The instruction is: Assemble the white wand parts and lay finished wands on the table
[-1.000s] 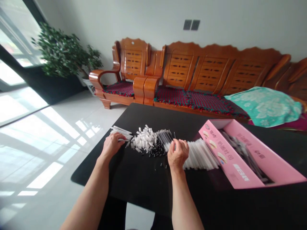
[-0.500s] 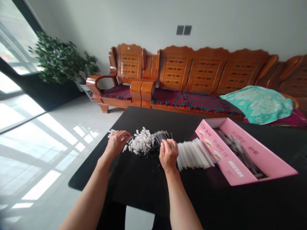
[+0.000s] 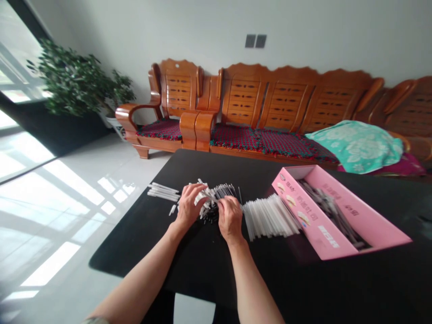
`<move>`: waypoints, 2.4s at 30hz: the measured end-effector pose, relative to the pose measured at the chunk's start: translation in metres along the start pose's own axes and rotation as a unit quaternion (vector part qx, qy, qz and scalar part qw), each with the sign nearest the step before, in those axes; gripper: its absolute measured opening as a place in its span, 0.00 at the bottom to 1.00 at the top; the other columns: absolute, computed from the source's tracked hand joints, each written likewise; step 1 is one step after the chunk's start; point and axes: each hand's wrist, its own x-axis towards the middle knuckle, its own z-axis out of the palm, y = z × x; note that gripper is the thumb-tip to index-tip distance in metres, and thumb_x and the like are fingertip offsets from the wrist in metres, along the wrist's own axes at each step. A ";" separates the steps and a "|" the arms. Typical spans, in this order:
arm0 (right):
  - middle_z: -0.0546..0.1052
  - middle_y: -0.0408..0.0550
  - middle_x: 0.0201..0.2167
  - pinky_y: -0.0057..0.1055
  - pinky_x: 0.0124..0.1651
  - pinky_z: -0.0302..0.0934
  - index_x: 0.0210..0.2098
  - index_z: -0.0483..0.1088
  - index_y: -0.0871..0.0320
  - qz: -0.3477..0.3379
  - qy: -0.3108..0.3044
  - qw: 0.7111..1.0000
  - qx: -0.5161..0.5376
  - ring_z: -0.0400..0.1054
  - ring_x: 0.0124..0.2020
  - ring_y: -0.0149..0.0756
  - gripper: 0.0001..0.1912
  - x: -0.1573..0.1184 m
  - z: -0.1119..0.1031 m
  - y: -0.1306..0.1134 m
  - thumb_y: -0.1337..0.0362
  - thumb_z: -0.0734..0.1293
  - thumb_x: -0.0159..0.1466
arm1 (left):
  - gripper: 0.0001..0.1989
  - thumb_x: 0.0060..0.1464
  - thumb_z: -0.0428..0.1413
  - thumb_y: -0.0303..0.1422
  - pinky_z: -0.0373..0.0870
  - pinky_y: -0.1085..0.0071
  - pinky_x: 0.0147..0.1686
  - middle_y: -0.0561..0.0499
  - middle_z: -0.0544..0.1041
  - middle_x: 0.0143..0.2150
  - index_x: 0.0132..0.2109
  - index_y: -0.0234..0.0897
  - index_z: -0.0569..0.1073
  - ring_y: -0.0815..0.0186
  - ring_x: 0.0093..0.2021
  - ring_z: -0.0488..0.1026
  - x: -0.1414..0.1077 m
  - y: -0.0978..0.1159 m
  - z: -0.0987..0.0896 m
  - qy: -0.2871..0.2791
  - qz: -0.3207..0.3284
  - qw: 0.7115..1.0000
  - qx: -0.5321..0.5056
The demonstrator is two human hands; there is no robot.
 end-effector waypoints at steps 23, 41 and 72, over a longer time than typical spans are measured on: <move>0.76 0.53 0.38 0.43 0.52 0.66 0.40 0.71 0.58 -0.020 -0.088 0.995 0.030 0.68 0.47 0.43 0.12 -0.001 0.002 -0.007 0.68 0.57 0.70 | 0.23 0.53 0.59 0.52 0.72 0.72 0.23 0.51 0.76 0.24 0.35 0.34 0.72 0.68 0.21 0.74 -0.002 -0.020 0.014 0.028 -0.330 0.809 -0.485; 0.77 0.53 0.35 0.42 0.48 0.69 0.36 0.73 0.58 -0.010 -0.065 0.997 0.049 0.70 0.43 0.43 0.10 0.000 0.003 -0.006 0.67 0.60 0.69 | 0.24 0.51 0.60 0.53 0.71 0.72 0.21 0.51 0.75 0.22 0.33 0.34 0.71 0.68 0.19 0.72 0.000 -0.019 0.013 0.043 -0.333 0.820 -0.464; 0.78 0.51 0.36 0.43 0.51 0.67 0.38 0.73 0.57 0.008 -0.068 0.995 0.067 0.69 0.47 0.43 0.08 0.001 0.003 -0.005 0.67 0.62 0.68 | 0.23 0.51 0.61 0.52 0.72 0.72 0.21 0.50 0.76 0.24 0.33 0.34 0.71 0.68 0.20 0.73 -0.001 -0.020 0.014 0.044 -0.327 0.817 -0.473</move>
